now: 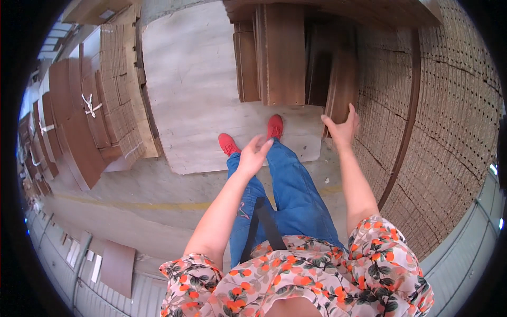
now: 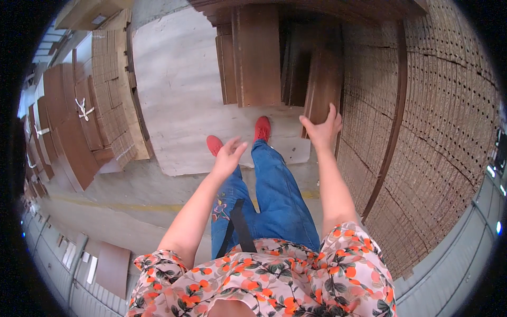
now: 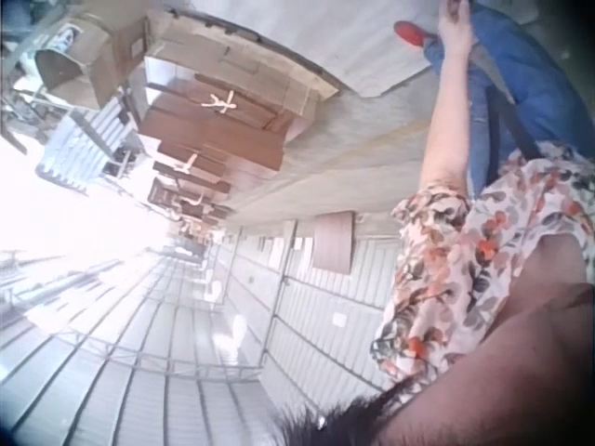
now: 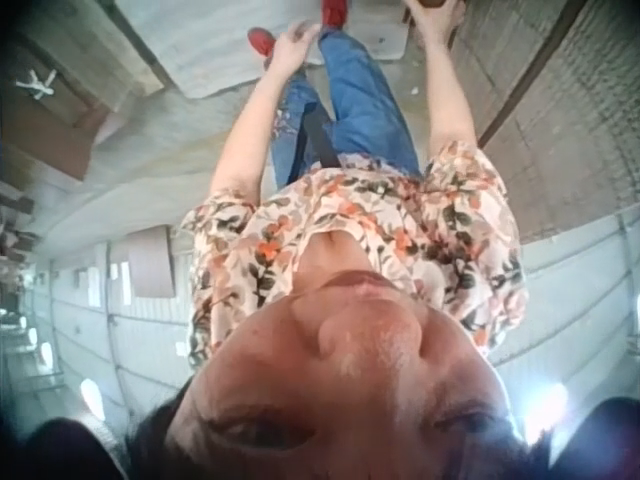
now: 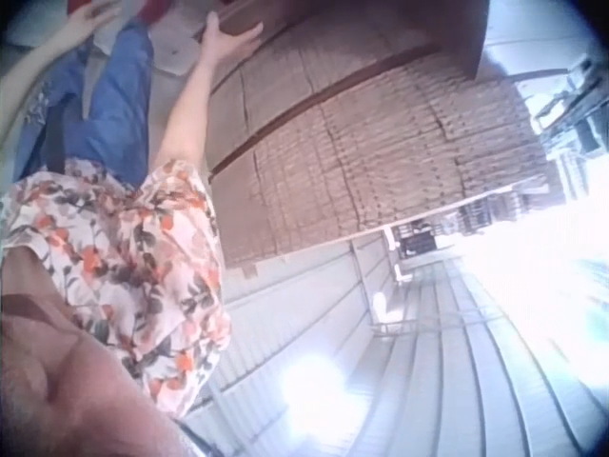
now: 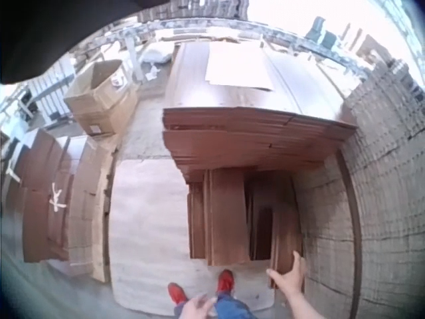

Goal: The person stacks and arranges wooden panels on a pallet by hand.

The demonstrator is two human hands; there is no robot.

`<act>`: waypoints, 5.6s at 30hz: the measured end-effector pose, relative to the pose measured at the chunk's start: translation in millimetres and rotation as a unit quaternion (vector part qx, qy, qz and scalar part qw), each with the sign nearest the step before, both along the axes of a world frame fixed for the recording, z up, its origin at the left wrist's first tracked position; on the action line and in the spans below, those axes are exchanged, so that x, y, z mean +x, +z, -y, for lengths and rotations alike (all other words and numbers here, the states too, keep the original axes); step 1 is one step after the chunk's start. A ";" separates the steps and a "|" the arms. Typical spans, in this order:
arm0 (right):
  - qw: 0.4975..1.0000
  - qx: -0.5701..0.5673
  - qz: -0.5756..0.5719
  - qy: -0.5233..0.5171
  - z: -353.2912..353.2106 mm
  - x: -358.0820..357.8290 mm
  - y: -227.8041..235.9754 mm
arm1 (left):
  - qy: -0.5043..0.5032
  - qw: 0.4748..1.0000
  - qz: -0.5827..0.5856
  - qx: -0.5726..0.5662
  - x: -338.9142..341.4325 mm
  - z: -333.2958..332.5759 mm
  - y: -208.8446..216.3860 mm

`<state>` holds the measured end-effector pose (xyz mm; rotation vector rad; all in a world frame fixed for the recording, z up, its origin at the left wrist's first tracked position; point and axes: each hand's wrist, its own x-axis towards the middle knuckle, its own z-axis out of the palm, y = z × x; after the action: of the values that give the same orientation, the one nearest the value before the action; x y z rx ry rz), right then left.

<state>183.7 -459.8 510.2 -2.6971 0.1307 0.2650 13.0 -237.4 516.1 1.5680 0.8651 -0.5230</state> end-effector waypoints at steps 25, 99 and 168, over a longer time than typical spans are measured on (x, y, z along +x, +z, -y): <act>0.923 0.117 -0.342 -0.134 16.5 150.8 -102.2 | -0.068 0.997 -0.016 0.039 117.6 107.7 -100.0; 0.886 -0.063 -0.328 0.321 -181.4 -102.2 115.5 | 0.094 0.962 -0.230 0.113 -395.0 -172.4 97.5; 0.879 -0.014 -0.378 0.289 -200.0 -63.4 80.4 | 0.154 0.987 0.035 0.039 -302.3 -202.3 88.3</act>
<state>120.2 -259.8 590.6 -2.4283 -0.4589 1.4893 -289.4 -35.0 604.4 1.4786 1.0611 -0.2125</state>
